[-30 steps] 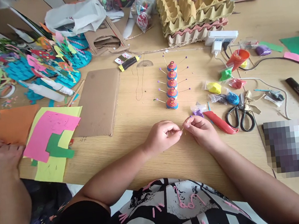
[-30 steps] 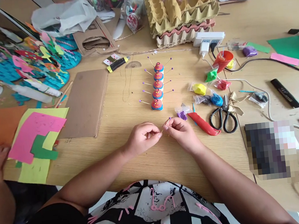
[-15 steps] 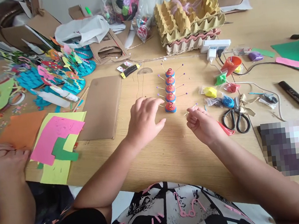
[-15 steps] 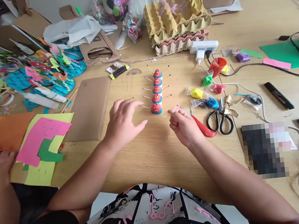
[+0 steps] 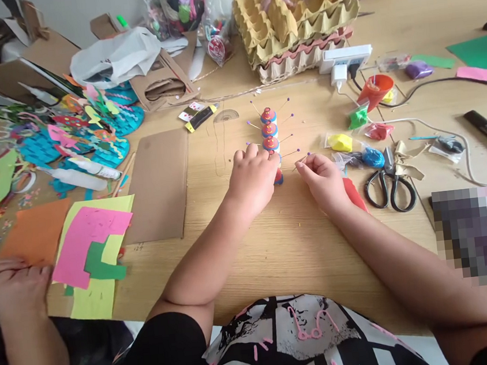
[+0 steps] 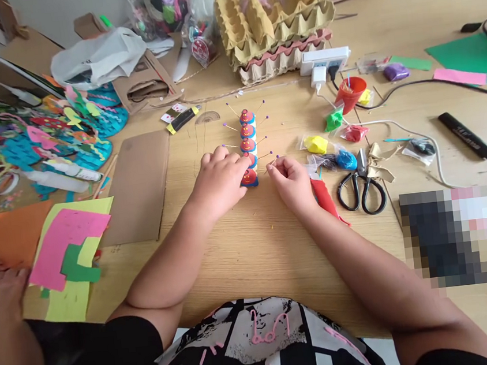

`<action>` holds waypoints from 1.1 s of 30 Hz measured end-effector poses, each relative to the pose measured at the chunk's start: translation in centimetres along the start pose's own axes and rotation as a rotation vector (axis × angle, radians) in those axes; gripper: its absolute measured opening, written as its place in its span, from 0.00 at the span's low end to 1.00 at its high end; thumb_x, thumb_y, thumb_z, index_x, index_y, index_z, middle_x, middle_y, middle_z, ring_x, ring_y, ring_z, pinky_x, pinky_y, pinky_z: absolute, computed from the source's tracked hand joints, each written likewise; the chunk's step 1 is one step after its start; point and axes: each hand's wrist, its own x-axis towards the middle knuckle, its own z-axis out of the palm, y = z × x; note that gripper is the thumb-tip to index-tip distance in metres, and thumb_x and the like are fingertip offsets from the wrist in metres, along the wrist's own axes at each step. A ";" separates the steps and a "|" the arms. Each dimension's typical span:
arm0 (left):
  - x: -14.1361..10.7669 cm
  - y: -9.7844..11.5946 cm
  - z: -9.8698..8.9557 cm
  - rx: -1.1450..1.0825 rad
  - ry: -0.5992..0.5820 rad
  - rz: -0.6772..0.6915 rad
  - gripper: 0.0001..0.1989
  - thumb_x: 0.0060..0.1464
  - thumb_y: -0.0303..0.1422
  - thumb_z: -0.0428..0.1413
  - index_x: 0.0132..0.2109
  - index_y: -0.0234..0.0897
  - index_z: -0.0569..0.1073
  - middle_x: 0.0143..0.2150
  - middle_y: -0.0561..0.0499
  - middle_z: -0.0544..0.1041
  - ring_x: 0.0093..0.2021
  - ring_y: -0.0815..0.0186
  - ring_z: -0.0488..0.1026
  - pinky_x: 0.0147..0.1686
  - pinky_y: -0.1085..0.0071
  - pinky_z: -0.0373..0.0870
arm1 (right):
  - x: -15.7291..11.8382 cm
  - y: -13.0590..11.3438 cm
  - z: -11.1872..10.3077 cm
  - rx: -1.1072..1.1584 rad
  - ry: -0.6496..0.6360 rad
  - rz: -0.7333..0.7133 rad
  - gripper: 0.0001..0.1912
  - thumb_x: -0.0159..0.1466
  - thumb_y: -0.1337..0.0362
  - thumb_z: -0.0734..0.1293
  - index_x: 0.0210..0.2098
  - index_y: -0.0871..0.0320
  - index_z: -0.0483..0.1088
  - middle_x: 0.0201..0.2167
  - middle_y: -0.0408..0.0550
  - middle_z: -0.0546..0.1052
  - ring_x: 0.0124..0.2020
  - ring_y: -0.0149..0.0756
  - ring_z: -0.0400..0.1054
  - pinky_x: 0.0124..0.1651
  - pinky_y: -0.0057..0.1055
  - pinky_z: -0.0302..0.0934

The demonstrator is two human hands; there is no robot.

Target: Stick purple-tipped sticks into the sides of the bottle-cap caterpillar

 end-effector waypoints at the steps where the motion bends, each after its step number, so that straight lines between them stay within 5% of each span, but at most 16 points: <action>1: 0.1 0.0 0.0 0.019 -0.021 -0.001 0.16 0.59 0.27 0.59 0.55 0.41 0.75 0.47 0.42 0.80 0.56 0.47 0.67 0.50 0.54 0.63 | 0.1 0.0 0.0 -0.038 -0.007 -0.013 0.13 0.62 0.54 0.72 0.30 0.56 0.69 0.24 0.39 0.63 0.26 0.28 0.52 0.30 0.30 0.48; 9: 0.7 0.0 0.7 0.079 -0.074 -0.002 0.18 0.61 0.29 0.58 0.58 0.40 0.73 0.47 0.42 0.81 0.55 0.47 0.69 0.49 0.54 0.64 | 0.0 -0.7 0.8 -0.196 -0.056 -0.038 0.08 0.62 0.61 0.71 0.29 0.58 0.74 0.21 0.39 0.64 0.24 0.28 0.53 0.29 0.29 0.50; 17: 0.8 -0.1 0.9 0.081 -0.075 0.006 0.18 0.62 0.30 0.57 0.58 0.43 0.73 0.46 0.42 0.82 0.54 0.48 0.70 0.50 0.54 0.64 | 0.1 -0.5 1.0 -0.225 -0.017 -0.035 0.07 0.61 0.62 0.72 0.30 0.60 0.78 0.26 0.45 0.76 0.26 0.30 0.62 0.30 0.30 0.55; 33: 0.8 -0.2 0.9 0.035 -0.097 -0.006 0.16 0.62 0.31 0.56 0.56 0.45 0.75 0.43 0.42 0.81 0.54 0.47 0.70 0.51 0.53 0.64 | 0.0 -1.3 1.0 -0.301 -0.054 -0.009 0.07 0.60 0.65 0.70 0.26 0.58 0.71 0.19 0.38 0.64 0.22 0.27 0.52 0.28 0.29 0.49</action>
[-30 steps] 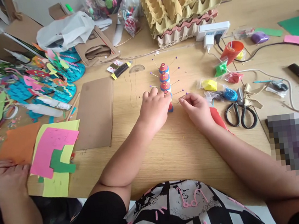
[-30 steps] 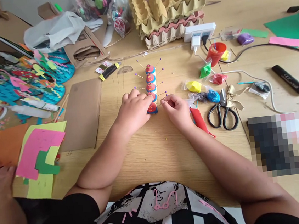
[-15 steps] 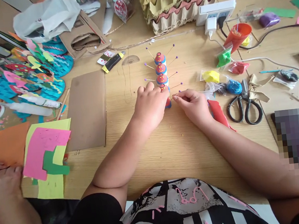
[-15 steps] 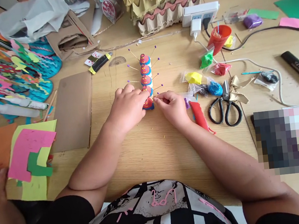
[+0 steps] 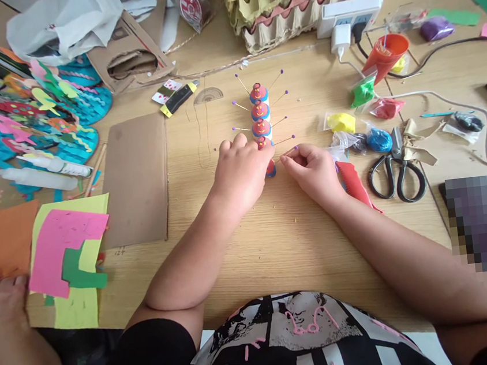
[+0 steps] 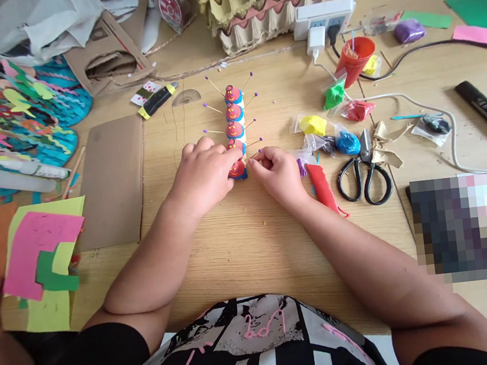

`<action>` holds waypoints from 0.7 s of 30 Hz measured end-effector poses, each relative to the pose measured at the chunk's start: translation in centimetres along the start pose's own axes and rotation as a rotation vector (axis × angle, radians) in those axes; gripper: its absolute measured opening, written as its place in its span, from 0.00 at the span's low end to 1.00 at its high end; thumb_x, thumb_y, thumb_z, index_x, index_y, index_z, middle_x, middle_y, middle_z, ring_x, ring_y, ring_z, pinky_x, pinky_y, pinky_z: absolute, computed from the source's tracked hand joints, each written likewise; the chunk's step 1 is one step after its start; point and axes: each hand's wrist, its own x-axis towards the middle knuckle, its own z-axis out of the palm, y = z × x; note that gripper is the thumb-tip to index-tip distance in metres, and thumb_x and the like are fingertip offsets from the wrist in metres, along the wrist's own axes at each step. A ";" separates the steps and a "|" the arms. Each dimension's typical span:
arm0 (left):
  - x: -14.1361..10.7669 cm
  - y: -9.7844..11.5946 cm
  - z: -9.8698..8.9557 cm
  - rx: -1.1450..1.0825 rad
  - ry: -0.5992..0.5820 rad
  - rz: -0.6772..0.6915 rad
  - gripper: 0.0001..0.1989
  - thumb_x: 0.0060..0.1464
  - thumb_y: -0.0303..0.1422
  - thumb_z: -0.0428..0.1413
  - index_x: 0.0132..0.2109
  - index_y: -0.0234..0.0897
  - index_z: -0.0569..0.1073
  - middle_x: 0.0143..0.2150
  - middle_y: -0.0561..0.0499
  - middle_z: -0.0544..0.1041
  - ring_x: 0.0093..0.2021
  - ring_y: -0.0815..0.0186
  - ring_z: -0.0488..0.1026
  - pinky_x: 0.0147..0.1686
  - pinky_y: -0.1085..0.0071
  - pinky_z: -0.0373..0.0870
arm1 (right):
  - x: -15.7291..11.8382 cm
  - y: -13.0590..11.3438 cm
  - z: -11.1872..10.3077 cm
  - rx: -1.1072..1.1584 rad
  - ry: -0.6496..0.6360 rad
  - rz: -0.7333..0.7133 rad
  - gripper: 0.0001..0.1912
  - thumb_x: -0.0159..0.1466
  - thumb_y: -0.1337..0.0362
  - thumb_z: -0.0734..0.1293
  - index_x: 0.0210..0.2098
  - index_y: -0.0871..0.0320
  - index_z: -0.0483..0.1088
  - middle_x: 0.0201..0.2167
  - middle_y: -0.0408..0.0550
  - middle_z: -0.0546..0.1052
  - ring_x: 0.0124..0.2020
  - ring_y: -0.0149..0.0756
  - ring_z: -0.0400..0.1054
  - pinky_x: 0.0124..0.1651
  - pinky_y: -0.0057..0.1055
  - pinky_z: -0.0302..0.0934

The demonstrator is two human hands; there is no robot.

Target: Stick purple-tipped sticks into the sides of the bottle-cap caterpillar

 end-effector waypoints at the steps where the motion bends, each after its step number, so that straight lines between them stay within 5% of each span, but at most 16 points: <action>1: 0.0 0.0 0.0 -0.008 -0.003 -0.003 0.16 0.62 0.31 0.57 0.56 0.46 0.75 0.43 0.42 0.81 0.54 0.47 0.70 0.51 0.53 0.64 | 0.0 0.0 0.0 0.002 0.000 0.005 0.08 0.60 0.65 0.69 0.26 0.58 0.71 0.19 0.38 0.64 0.22 0.27 0.52 0.28 0.29 0.48; 21: 0.0 0.1 -0.2 -0.028 -0.004 0.000 0.08 0.62 0.34 0.57 0.46 0.50 0.78 0.40 0.44 0.81 0.52 0.48 0.70 0.50 0.52 0.65 | -0.2 0.1 -0.1 -0.037 -0.008 -0.035 0.09 0.61 0.63 0.69 0.26 0.58 0.71 0.19 0.39 0.64 0.23 0.28 0.54 0.28 0.29 0.50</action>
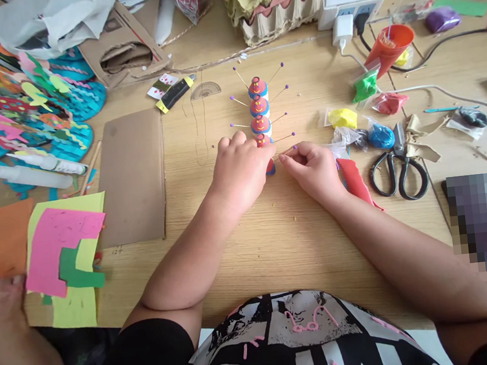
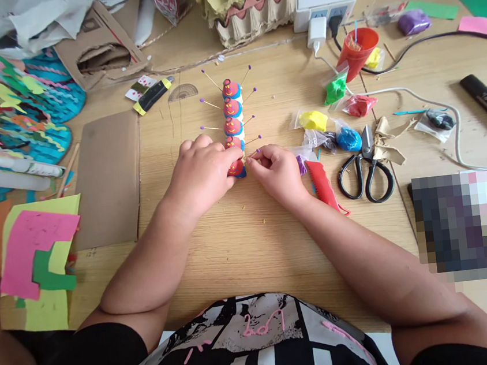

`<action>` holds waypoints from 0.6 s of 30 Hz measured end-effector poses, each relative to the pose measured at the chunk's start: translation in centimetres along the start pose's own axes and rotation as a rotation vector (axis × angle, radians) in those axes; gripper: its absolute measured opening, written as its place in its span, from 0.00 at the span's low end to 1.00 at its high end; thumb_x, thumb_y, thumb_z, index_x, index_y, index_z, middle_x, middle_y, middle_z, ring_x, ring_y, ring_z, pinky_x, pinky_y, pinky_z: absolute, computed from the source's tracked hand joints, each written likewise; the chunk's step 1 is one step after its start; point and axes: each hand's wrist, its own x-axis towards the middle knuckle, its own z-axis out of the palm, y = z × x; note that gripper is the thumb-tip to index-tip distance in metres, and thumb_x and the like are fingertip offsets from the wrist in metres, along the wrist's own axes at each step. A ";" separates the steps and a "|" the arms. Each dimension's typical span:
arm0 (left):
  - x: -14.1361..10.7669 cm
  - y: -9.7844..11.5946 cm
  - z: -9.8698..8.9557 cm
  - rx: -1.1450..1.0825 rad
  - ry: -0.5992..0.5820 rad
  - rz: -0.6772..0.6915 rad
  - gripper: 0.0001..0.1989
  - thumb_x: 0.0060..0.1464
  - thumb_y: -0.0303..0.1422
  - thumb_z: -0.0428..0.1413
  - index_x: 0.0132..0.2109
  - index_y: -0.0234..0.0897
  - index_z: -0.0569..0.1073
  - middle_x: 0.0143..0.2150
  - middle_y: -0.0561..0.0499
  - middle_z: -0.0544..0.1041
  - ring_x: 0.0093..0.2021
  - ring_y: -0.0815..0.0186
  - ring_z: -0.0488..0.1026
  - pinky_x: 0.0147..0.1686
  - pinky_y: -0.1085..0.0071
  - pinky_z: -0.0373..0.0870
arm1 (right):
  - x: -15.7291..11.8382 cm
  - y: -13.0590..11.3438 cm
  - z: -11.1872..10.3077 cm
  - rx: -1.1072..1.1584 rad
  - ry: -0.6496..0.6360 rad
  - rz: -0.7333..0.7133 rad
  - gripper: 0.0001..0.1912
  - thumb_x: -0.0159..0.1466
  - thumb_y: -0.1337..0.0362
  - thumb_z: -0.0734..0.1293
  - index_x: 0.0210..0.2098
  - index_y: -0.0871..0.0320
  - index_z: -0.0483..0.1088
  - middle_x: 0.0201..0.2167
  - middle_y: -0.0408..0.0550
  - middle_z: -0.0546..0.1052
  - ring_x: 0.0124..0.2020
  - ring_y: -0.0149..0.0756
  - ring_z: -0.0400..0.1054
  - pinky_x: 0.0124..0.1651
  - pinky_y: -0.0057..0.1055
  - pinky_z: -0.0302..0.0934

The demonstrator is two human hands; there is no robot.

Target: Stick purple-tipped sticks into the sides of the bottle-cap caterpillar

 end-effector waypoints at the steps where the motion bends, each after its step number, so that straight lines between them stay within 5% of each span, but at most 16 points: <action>1: 0.0 0.0 0.0 -0.004 -0.002 -0.002 0.08 0.62 0.34 0.57 0.46 0.49 0.78 0.40 0.44 0.81 0.52 0.48 0.70 0.49 0.52 0.65 | 0.0 0.0 0.0 -0.006 -0.003 -0.004 0.09 0.61 0.63 0.69 0.25 0.58 0.71 0.19 0.39 0.64 0.23 0.28 0.55 0.29 0.29 0.50; 18: 0.1 0.0 0.0 0.011 -0.013 0.004 0.07 0.62 0.34 0.57 0.45 0.48 0.79 0.40 0.43 0.80 0.52 0.48 0.71 0.48 0.52 0.65 | 0.0 0.1 0.1 -0.024 -0.019 -0.017 0.09 0.60 0.64 0.69 0.24 0.58 0.69 0.18 0.39 0.63 0.23 0.27 0.53 0.28 0.29 0.49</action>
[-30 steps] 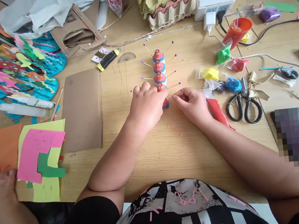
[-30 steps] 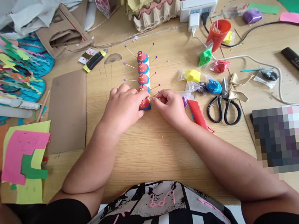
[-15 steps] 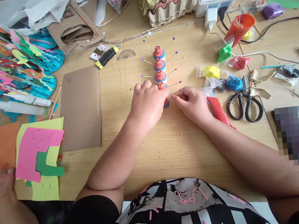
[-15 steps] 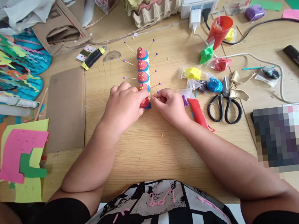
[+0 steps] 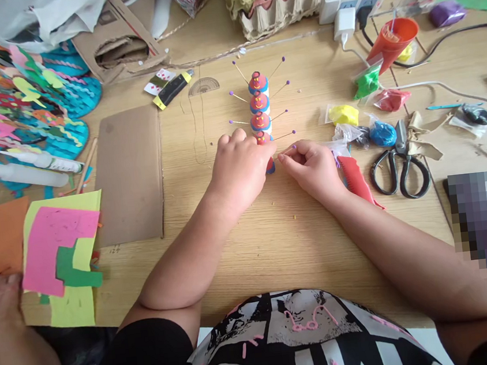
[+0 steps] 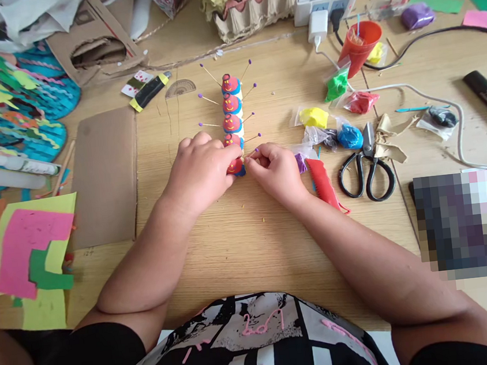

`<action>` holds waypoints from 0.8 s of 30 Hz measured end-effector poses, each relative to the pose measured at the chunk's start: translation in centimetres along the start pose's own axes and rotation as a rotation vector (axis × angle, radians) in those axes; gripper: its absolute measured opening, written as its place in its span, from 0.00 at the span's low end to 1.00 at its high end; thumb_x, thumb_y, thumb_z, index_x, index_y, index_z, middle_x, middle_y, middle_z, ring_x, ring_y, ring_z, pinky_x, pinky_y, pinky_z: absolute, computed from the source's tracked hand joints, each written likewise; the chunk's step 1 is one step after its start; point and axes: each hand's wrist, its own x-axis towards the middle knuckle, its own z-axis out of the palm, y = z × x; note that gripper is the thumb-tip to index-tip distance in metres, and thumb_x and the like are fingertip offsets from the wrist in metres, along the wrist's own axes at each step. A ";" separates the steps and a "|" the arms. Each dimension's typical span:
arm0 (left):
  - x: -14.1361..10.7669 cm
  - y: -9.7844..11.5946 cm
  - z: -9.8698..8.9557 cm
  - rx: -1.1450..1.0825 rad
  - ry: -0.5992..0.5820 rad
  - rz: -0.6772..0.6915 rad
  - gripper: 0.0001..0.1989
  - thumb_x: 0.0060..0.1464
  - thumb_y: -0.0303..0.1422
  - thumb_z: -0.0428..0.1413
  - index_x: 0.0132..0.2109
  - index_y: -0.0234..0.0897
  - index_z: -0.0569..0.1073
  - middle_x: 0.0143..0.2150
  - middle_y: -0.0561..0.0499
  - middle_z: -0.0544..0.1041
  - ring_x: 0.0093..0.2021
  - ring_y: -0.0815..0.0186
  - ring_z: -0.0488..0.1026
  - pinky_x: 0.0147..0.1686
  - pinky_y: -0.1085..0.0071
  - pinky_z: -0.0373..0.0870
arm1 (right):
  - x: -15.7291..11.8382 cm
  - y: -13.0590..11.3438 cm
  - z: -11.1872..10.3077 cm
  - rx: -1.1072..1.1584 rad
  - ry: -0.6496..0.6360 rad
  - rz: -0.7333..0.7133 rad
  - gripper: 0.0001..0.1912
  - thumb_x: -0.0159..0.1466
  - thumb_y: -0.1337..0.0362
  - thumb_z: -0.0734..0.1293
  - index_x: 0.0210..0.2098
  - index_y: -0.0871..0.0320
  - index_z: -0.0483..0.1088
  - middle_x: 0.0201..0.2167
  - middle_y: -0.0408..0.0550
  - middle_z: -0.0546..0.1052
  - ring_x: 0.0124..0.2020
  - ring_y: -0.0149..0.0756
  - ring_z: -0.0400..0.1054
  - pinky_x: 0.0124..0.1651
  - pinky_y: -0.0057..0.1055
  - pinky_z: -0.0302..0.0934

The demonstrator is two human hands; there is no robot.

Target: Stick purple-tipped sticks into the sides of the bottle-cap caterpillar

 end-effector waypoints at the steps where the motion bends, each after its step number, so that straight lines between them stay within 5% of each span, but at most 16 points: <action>1: 0.0 0.0 0.0 0.006 0.000 0.001 0.07 0.62 0.34 0.57 0.45 0.48 0.79 0.40 0.43 0.80 0.51 0.48 0.71 0.48 0.52 0.65 | 0.0 0.0 0.0 0.006 0.002 0.003 0.09 0.60 0.64 0.69 0.25 0.58 0.69 0.18 0.39 0.63 0.23 0.27 0.53 0.28 0.29 0.49; 24: 0.2 -0.1 0.2 -0.028 0.010 0.002 0.07 0.62 0.33 0.57 0.43 0.48 0.80 0.38 0.43 0.80 0.50 0.48 0.71 0.47 0.53 0.66 | 0.0 -0.1 0.1 -0.025 -0.009 0.013 0.11 0.60 0.64 0.68 0.22 0.58 0.68 0.18 0.40 0.64 0.23 0.28 0.54 0.27 0.29 0.49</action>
